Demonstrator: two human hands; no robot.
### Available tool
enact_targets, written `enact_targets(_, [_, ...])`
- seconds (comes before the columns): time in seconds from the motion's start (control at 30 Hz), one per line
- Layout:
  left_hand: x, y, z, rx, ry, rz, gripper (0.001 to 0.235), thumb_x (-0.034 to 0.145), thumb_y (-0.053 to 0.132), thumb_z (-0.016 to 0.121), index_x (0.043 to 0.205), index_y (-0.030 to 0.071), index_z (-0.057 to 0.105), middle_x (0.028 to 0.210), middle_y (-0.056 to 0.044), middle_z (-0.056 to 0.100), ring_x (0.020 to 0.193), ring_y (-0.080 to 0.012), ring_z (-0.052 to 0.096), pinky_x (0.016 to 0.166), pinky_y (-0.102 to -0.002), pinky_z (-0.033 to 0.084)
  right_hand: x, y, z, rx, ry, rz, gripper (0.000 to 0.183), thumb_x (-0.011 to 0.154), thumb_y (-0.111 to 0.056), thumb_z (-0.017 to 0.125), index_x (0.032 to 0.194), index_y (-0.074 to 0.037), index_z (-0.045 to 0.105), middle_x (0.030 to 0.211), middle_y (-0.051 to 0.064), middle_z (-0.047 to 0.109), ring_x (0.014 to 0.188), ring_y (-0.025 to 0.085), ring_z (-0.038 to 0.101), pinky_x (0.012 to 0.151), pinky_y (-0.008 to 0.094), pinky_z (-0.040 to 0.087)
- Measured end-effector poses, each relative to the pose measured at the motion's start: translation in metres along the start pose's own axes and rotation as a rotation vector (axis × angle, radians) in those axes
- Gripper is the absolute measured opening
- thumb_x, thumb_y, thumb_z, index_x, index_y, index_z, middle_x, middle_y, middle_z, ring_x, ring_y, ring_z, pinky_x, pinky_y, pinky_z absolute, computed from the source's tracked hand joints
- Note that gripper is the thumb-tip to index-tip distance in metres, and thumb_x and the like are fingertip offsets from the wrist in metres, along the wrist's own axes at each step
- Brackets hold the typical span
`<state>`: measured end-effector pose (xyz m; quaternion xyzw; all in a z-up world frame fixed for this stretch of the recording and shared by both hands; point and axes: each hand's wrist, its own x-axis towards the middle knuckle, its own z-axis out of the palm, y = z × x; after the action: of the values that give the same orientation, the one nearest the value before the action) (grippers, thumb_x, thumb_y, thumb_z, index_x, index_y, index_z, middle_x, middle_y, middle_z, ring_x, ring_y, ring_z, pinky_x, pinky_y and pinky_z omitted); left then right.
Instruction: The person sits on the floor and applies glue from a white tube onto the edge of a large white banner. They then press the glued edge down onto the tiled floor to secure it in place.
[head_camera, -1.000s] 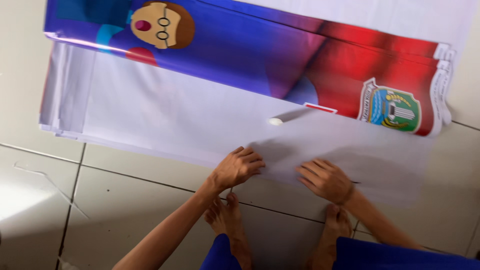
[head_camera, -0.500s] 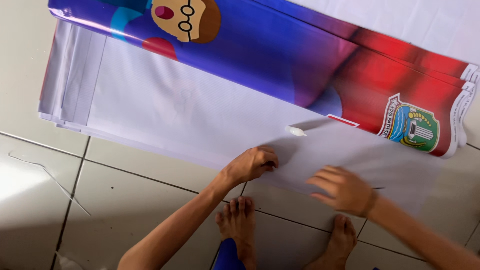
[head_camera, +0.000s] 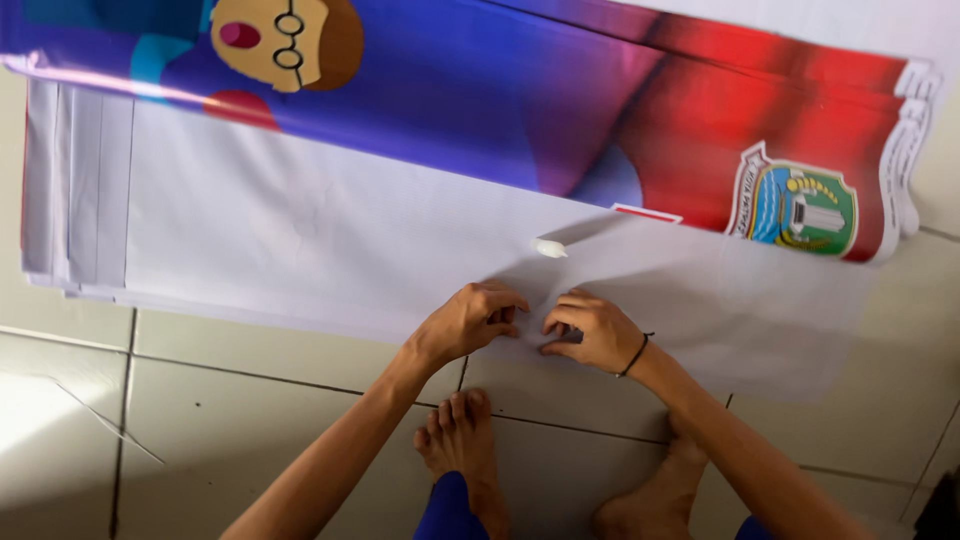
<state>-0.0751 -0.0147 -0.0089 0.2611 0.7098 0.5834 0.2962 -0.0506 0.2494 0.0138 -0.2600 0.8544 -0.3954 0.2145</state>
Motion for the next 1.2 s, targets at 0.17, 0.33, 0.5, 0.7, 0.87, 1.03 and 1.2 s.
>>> enact_targets(0.17, [0.002, 0.017, 0.0, 0.074, 0.059, -0.03, 0.033, 0.076, 0.005, 0.087, 0.106, 0.006, 0.074, 0.078, -0.007, 0.065, 0.073, -0.0229, 0.065, 0.067, -0.035, 0.058, -0.003, -0.003, -0.005, 0.035, 0.015, 0.045, 0.017, 0.081, -0.017, 0.084, 0.09, -0.012, 0.071, 0.076, 0.001, 0.066, 0.072, 0.021, 0.065, 0.065, 0.034, 0.057])
enact_targets(0.33, [0.002, 0.02, 0.004, 0.128, 0.042, -0.07, 0.056, 0.068, 0.01, 0.091, 0.119, 0.007, 0.068, 0.076, -0.007, 0.062, 0.073, -0.026, 0.064, 0.07, -0.04, 0.057, -0.003, 0.0, -0.008, 0.059, -0.024, 0.036, 0.021, 0.082, -0.021, 0.085, 0.093, -0.009, 0.071, 0.076, 0.003, 0.066, 0.074, 0.022, 0.066, 0.064, 0.034, 0.057])
enact_targets(0.5, [0.005, 0.015, 0.005, 0.083, 0.039, -0.13, 0.058, 0.073, 0.008, 0.087, 0.126, 0.008, 0.063, 0.07, -0.004, 0.06, 0.066, -0.0243, 0.062, 0.066, -0.039, 0.055, -0.005, 0.002, -0.014, 0.069, -0.008, -0.017, 0.049, 0.071, -0.045, 0.095, 0.096, -0.011, 0.072, 0.078, 0.003, 0.064, 0.076, 0.02, 0.065, 0.064, 0.032, 0.058])
enact_targets(0.7, [0.005, 0.016, 0.01, 0.087, 0.081, -0.141, 0.041, 0.078, 0.007, 0.084, 0.115, 0.009, 0.067, 0.066, -0.001, 0.057, 0.062, -0.0214, 0.06, 0.063, -0.035, 0.054, -0.005, 0.001, -0.018, 0.053, -0.04, -0.022, 0.042, 0.078, -0.036, 0.091, 0.101, -0.008, 0.07, 0.082, 0.006, 0.063, 0.081, 0.023, 0.065, 0.069, 0.034, 0.059])
enact_targets(0.87, [0.002, 0.04, 0.011, 0.298, 0.165, -0.066, 0.04, 0.076, 0.018, 0.088, 0.111, 0.012, 0.069, 0.085, -0.006, 0.063, 0.087, -0.0269, 0.066, 0.075, -0.037, 0.056, 0.0, 0.01, -0.019, 0.056, -0.03, -0.023, 0.016, 0.084, -0.023, 0.085, 0.089, -0.01, 0.077, 0.076, 0.005, 0.069, 0.072, 0.024, 0.068, 0.063, 0.033, 0.058])
enact_targets(1.03, [-0.01, 0.023, 0.022, 0.646, 0.273, 0.197, 0.028, 0.083, 0.027, 0.08, 0.106, 0.014, 0.07, 0.099, -0.005, 0.066, 0.096, -0.0253, 0.063, 0.08, -0.037, 0.051, 0.007, 0.013, -0.031, 0.05, -0.02, 0.026, 0.015, 0.081, -0.026, 0.083, 0.087, -0.013, 0.078, 0.077, 0.006, 0.073, 0.073, 0.028, 0.072, 0.064, 0.039, 0.058])
enact_targets(1.2, [-0.023, 0.018, 0.021, 0.731, 0.463, 0.389, 0.014, 0.103, 0.019, 0.062, 0.094, 0.014, 0.073, 0.092, -0.003, 0.072, 0.091, -0.0227, 0.07, 0.076, -0.033, 0.055, -0.011, -0.01, -0.013, -0.109, 0.048, -0.021, 0.034, 0.074, -0.037, 0.085, 0.1, -0.018, 0.074, 0.086, 0.001, 0.07, 0.081, 0.024, 0.071, 0.069, 0.04, 0.059])
